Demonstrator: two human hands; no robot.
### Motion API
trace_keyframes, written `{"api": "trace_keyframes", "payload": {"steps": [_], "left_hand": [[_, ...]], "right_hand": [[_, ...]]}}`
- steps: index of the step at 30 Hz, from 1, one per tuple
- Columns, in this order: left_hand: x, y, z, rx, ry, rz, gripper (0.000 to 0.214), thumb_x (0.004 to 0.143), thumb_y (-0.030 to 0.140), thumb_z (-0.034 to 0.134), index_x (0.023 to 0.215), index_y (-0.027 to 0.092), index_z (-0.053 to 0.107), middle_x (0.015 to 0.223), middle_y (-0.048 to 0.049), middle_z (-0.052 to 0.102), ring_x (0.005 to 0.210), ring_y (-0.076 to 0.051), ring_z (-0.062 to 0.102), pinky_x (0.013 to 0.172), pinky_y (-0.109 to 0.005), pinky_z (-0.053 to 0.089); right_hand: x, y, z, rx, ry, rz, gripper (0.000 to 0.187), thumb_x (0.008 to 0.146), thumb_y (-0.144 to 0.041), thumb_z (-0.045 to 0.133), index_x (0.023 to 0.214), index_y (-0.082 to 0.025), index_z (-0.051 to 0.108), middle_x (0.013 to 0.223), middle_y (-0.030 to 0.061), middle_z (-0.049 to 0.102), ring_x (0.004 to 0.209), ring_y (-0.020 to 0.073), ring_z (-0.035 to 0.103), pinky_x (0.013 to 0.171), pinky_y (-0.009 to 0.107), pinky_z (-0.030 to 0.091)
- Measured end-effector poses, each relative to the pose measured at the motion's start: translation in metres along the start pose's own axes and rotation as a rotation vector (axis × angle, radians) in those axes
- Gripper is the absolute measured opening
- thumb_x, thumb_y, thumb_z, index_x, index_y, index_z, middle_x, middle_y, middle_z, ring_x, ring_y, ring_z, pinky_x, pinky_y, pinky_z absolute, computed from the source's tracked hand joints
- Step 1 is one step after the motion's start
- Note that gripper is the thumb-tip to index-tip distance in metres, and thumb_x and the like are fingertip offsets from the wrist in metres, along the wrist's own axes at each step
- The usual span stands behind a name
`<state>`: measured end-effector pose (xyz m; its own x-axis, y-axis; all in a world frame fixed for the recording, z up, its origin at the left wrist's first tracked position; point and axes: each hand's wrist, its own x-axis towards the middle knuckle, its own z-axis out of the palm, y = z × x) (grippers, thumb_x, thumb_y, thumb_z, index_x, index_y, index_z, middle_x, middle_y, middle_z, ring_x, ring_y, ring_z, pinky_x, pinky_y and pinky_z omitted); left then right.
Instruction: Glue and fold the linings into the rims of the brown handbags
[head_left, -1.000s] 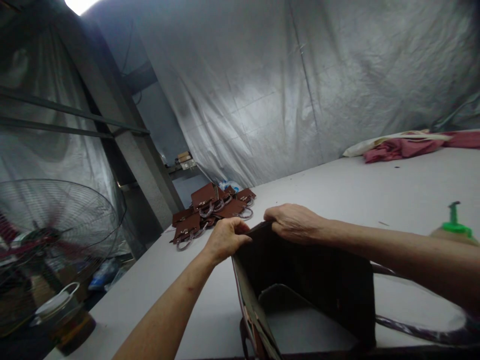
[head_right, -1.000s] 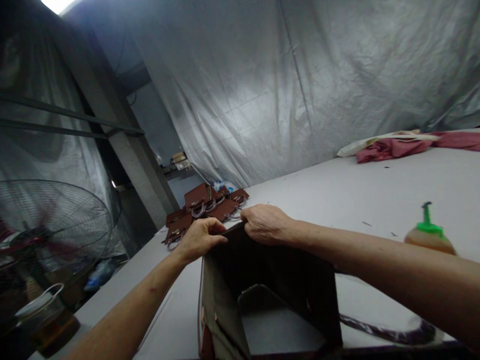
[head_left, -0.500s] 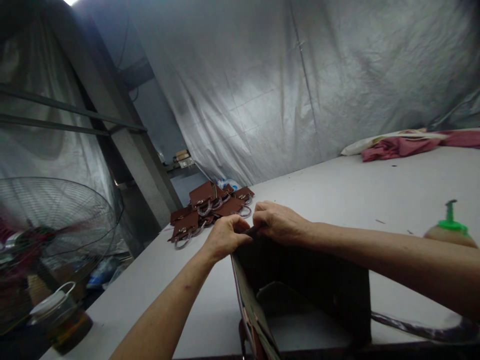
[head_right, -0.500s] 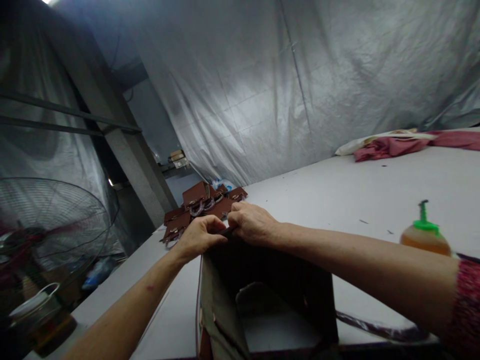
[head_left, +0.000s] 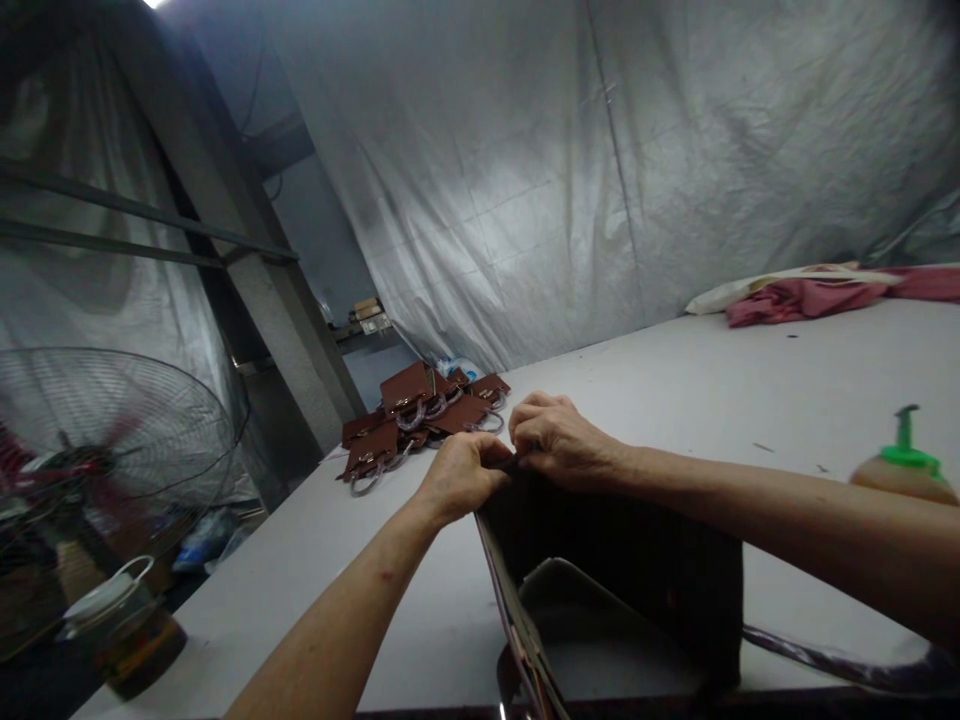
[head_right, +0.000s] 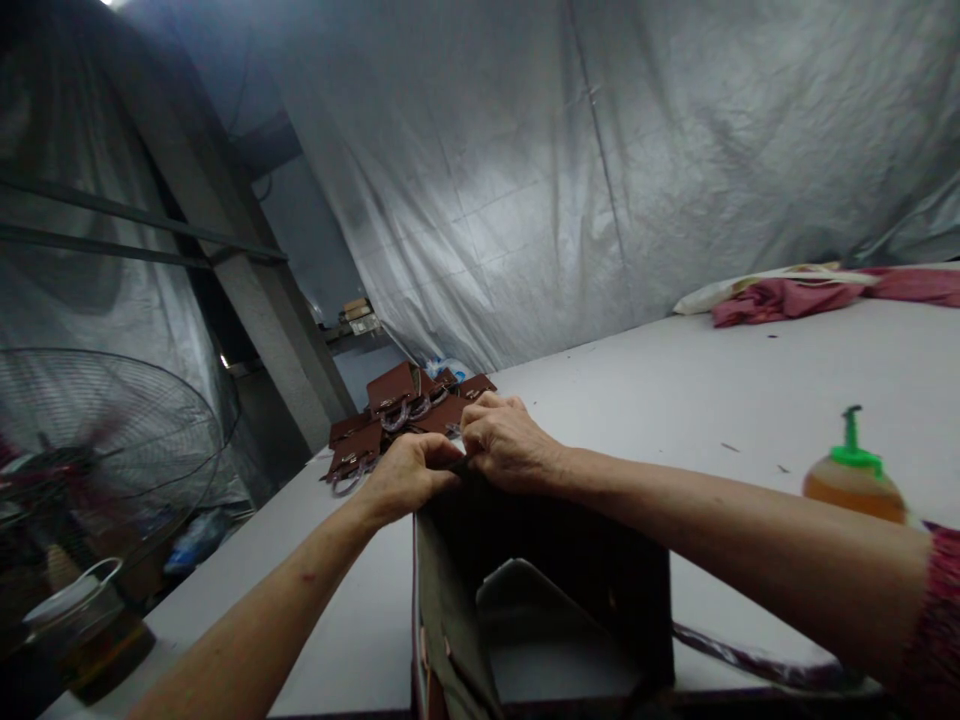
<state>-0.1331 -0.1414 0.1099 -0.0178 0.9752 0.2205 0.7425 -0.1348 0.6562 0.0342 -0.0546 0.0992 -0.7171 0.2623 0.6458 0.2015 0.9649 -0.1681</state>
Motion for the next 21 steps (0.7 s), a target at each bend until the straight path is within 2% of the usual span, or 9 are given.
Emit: {"api": "trace_keyframes", "payload": {"steps": [6,11,13,16,18,21], "left_hand": [[-0.001,0.003,-0.002,0.032,-0.018,0.023,0.019,0.061,0.013,0.064,0.078,0.015,0.072,0.071,0.0,0.069,0.066,-0.014,0.059,0.058,-0.021,0.042],[0.0,0.003,-0.005,0.124,0.055,0.022,0.014,0.064,0.027,0.07,0.071,0.016,0.072,0.063,0.0012,0.064,0.062,-0.012,0.053,0.056,-0.021,0.037],[0.001,-0.001,-0.006,0.123,0.081,0.002,0.013,0.064,0.028,0.07,0.069,0.016,0.072,0.06,0.0017,0.061,0.059,-0.011,0.051,0.055,-0.022,0.036],[0.001,-0.008,-0.009,0.075,0.089,-0.046,0.014,0.064,0.028,0.07,0.067,0.015,0.07,0.056,0.0027,0.057,0.054,-0.01,0.047,0.053,-0.021,0.034],[0.0,-0.011,-0.009,0.045,0.087,-0.068,0.015,0.064,0.029,0.069,0.067,0.014,0.068,0.055,0.0033,0.056,0.053,-0.01,0.045,0.052,-0.021,0.033],[-0.001,-0.013,-0.009,0.035,0.094,-0.068,0.015,0.063,0.029,0.069,0.068,0.014,0.068,0.056,0.0033,0.056,0.053,-0.009,0.046,0.052,-0.021,0.033]], "right_hand": [[0.003,-0.007,0.001,-0.033,-0.009,0.014,0.011,0.072,-0.01,0.064,0.063,-0.016,0.064,0.085,0.0036,0.066,0.093,0.0207,0.048,0.078,0.035,0.027],[0.01,-0.007,-0.001,-0.046,-0.011,0.06,0.006,0.07,-0.013,0.064,0.065,-0.016,0.062,0.085,0.0047,0.065,0.09,0.0212,0.051,0.075,0.032,0.032],[0.013,0.001,-0.007,0.049,0.005,0.162,0.007,0.069,-0.011,0.06,0.072,-0.016,0.062,0.088,0.0047,0.065,0.088,0.0196,0.054,0.074,0.028,0.036],[0.014,0.013,-0.019,0.156,0.009,0.406,0.026,0.068,-0.007,0.053,0.09,-0.016,0.064,0.096,0.0052,0.067,0.088,0.0181,0.058,0.074,0.024,0.041],[0.013,0.015,-0.025,0.154,-0.099,0.467,0.031,0.069,-0.01,0.054,0.097,-0.016,0.065,0.1,0.0056,0.068,0.088,0.0189,0.06,0.072,0.023,0.042],[0.011,0.01,-0.025,0.158,-0.34,0.354,0.032,0.07,-0.019,0.06,0.101,-0.017,0.067,0.095,0.0042,0.069,0.081,0.0188,0.061,0.065,0.023,0.042]]}}
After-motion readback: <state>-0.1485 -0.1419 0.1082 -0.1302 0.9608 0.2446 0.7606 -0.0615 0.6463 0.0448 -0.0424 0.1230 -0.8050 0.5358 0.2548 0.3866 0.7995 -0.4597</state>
